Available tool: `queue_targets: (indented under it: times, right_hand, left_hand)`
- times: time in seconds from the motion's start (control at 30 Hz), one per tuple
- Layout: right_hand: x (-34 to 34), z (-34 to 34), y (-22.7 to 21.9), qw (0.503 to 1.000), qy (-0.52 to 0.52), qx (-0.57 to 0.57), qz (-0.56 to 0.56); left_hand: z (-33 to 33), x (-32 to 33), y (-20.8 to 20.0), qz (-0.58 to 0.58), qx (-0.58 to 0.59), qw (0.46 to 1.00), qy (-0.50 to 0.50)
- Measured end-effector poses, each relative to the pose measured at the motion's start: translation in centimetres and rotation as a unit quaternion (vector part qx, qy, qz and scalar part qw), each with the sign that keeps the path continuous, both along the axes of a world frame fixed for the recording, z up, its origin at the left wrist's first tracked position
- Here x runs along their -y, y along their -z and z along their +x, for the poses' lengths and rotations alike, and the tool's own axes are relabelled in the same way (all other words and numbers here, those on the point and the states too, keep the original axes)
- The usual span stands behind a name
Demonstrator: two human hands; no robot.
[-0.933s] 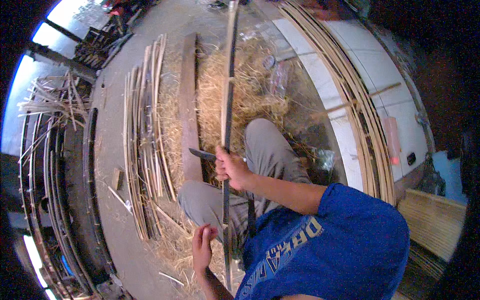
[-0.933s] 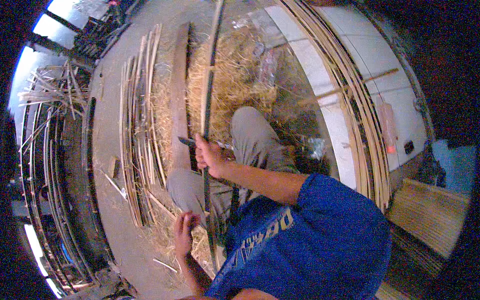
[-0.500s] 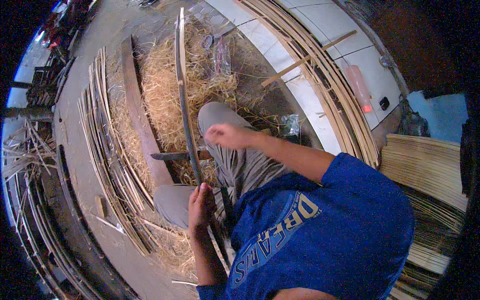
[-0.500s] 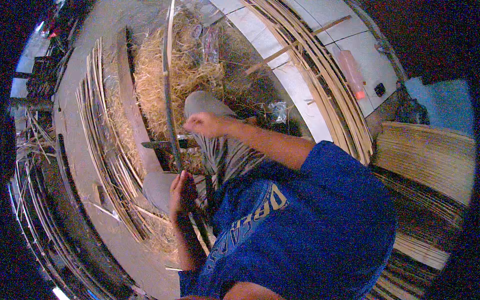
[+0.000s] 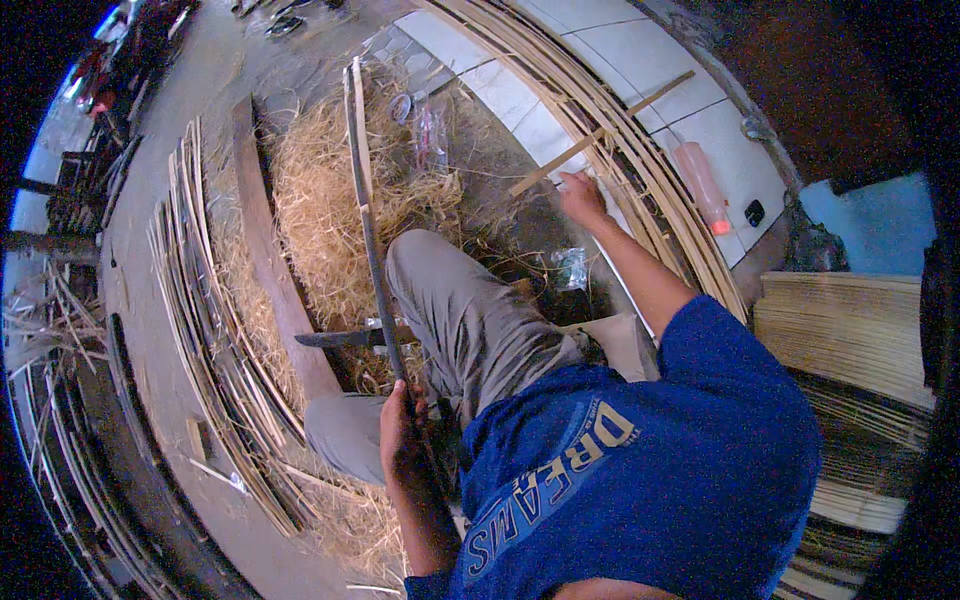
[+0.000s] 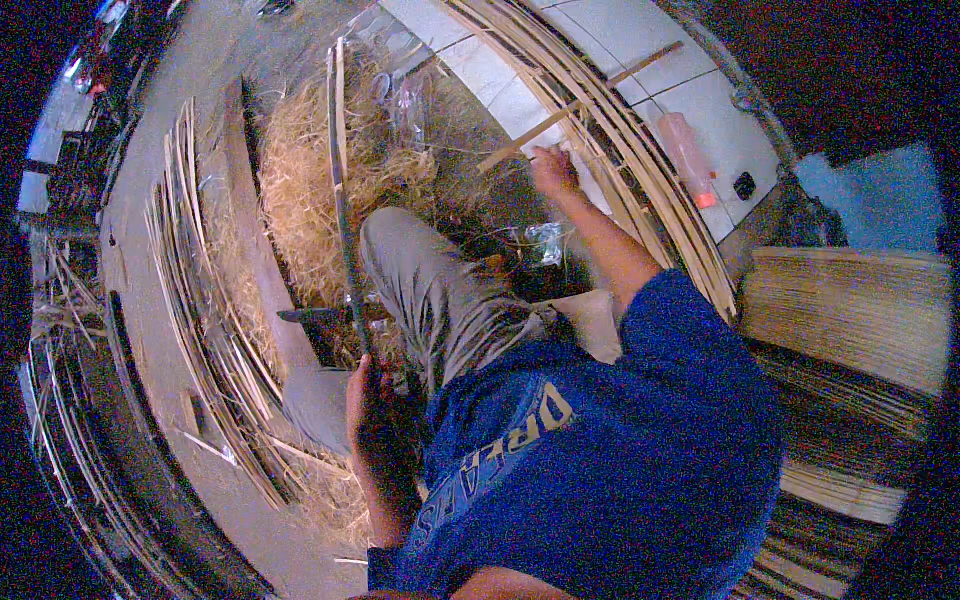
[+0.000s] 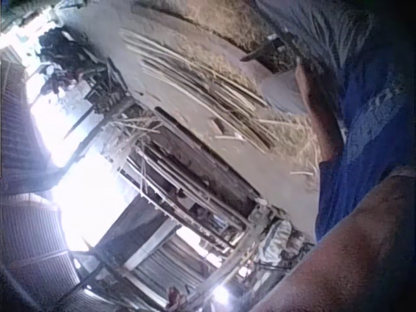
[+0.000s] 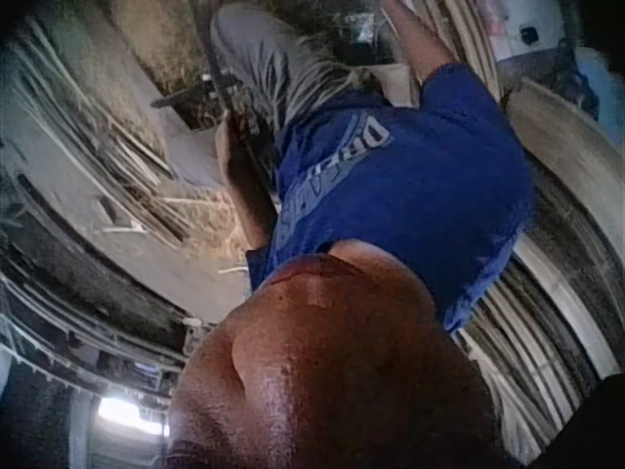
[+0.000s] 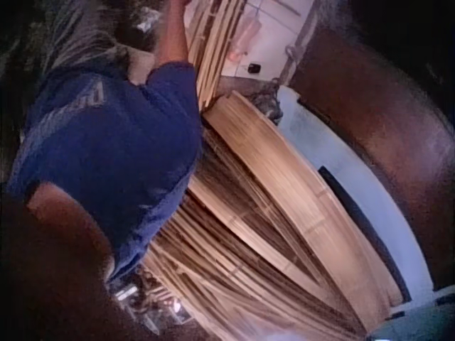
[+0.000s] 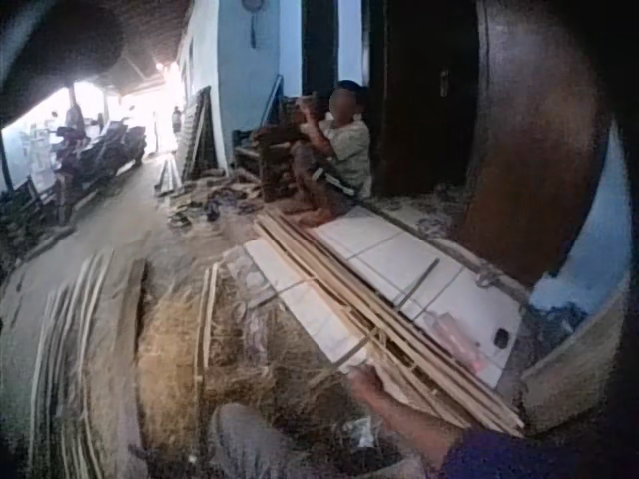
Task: The person sits on the ground and uses a knife to split long bamboo strips into thinner pieces. They repeatedly position the bamboo on a wooden board, strike it with the knife, and separate the resulting strips.
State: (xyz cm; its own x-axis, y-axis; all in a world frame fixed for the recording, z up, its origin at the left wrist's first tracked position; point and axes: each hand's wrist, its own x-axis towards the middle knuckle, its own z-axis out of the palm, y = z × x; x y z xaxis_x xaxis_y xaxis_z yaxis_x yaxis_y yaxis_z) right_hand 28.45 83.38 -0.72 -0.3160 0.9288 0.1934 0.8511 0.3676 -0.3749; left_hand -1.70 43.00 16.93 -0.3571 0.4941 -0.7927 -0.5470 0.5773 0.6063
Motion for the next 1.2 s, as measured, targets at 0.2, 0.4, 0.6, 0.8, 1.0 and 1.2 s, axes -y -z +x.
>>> queue_targets:
  times: [0.2,0.4,0.6,0.8,1.0,1.2]
  right_hand:
    - [1.1,-5.1,0.4,0.983,0.024,0.141,0.115]
    - [2.5,-4.6,7.7,0.975,-0.213,0.048,0.049]
    - [13.1,-4.6,-3.7,0.89,-0.223,-0.049,-0.396]
    - [9.5,-1.7,-9.9,0.793,-0.171,-0.322,-0.489]
    - [7.1,-1.0,-17.2,0.865,0.063,-0.497,-0.02]
    - [8.0,-3.2,-24.2,0.803,0.035,-0.576,0.151]
  left_hand:
    - [-0.3,0.2,-0.3,-0.002,-0.027,0.999,0.04]
    - [0.4,-0.3,0.1,0.021,-0.022,0.999,0.023]
    - [-0.4,0.3,0.2,0.001,0.009,1.0,-0.008]
    - [0.1,1.4,2.2,0.012,0.032,0.996,-0.076]
    - [0.5,1.1,1.3,0.048,-0.009,0.998,-0.05]
    - [-0.3,1.5,2.5,0.009,0.012,0.999,-0.048]
